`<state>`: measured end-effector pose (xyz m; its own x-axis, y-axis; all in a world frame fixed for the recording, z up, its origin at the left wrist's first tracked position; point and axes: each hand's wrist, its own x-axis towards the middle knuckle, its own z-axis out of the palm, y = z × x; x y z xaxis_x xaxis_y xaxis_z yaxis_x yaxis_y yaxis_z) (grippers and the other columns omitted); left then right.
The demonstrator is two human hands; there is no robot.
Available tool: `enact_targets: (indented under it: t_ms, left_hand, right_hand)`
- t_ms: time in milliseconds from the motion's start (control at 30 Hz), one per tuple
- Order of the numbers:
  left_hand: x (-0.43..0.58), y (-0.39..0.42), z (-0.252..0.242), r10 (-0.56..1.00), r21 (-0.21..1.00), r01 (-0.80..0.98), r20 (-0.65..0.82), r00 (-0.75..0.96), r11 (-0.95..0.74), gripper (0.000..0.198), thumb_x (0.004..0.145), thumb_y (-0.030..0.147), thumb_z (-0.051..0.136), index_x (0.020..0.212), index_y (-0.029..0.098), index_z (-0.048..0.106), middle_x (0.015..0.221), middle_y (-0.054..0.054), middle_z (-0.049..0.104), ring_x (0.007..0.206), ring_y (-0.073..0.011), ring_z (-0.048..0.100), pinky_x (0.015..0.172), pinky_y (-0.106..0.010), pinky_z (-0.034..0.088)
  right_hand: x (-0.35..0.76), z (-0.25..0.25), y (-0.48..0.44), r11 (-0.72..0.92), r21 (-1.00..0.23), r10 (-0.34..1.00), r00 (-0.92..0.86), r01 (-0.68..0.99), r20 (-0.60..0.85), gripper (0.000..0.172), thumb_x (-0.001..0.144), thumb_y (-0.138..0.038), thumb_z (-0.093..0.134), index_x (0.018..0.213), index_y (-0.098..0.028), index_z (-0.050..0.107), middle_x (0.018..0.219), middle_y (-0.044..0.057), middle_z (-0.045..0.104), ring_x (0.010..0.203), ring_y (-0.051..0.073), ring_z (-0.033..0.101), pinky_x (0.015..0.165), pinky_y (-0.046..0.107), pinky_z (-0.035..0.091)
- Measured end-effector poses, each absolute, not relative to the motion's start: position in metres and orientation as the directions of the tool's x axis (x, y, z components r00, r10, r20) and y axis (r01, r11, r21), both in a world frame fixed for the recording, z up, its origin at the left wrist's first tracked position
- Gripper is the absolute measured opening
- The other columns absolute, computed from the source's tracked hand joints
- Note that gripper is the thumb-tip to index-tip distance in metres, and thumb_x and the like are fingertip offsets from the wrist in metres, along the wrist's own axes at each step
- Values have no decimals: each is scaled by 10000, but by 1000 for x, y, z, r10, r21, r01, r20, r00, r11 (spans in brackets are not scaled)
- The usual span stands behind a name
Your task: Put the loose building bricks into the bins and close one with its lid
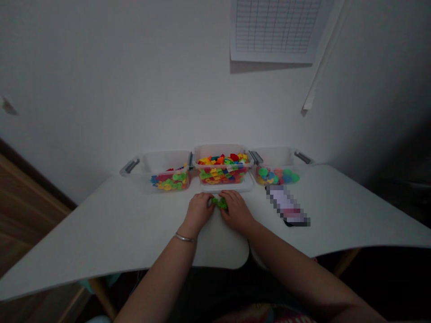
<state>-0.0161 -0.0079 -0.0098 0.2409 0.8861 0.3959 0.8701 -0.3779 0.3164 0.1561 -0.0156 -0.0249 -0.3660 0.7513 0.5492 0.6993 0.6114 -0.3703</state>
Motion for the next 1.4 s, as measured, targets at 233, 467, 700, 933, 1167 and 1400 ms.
enact_targets:
  t_ms: [233, 467, 700, 933, 1167, 1400]
  left_hand:
    - [-15, -6, -12, 897, 436, 836, 420, 139, -334, 209, 756, 180, 659, 963, 156, 678, 964, -105, 702, 930, -244, 628, 892, -391, 477]
    - [-12, -2, -13, 889, 612, 675, 433, 152, -413, 188, 781, 175, 642, 965, 163, 679, 983, -80, 709, 936, -213, 630, 913, -381, 475]
    - [-11, 0, -15, 879, 634, 635, 448, 164, -442, 197, 778, 197, 676, 973, 183, 696, 977, -64, 720, 945, -214, 637, 901, -377, 493]
    - [-12, -2, -13, 811, 538, 648, 540, 226, -539, 284, 734, 71, 690, 990, 193, 699, 937, -52, 726, 916, -201, 646, 892, -380, 508]
    - [-10, -4, -12, 784, 525, 624, 569, 249, -579, 282, 764, 63, 661, 1017, 187, 680, 960, -54, 719, 935, -194, 646, 902, -375, 514]
    - [-8, -5, -14, 748, 450, 636, 575, 331, -627, 320, 790, 87, 630, 1094, 187, 643, 1086, -75, 689, 1037, -219, 620, 953, -422, 499]
  right_hand:
    - [155, -36, -8, 585, -398, 788, -378, 707, 486, 456, 835, -115, 496, 1289, -120, 536, 1366, 155, 533, 1315, 256, 435, 1136, 474, 329]
    - [157, -30, -8, 631, -427, 751, -371, 648, 547, 462, 796, -160, 557, 1258, -142, 552, 1266, 136, 604, 1215, 267, 513, 1092, 478, 372]
    - [160, -21, -12, 667, -476, 716, -316, 573, 623, 344, 843, -191, 559, 1184, -172, 596, 1153, 116, 656, 1080, 248, 571, 991, 438, 440]
    - [162, -19, -11, 694, -495, 694, -302, 523, 654, 269, 876, -169, 535, 1117, -224, 640, 1085, 71, 687, 1026, 229, 592, 929, 411, 460]
    - [161, -22, -9, 623, -561, 747, -201, 544, 634, 190, 838, -184, 583, 1009, -217, 657, 984, 61, 702, 942, 225, 616, 870, 393, 475]
    - [173, 2, 2, 606, -594, 675, 53, 530, 736, 153, 843, -249, 529, 941, -218, 642, 941, 56, 690, 897, 213, 609, 837, 366, 484]
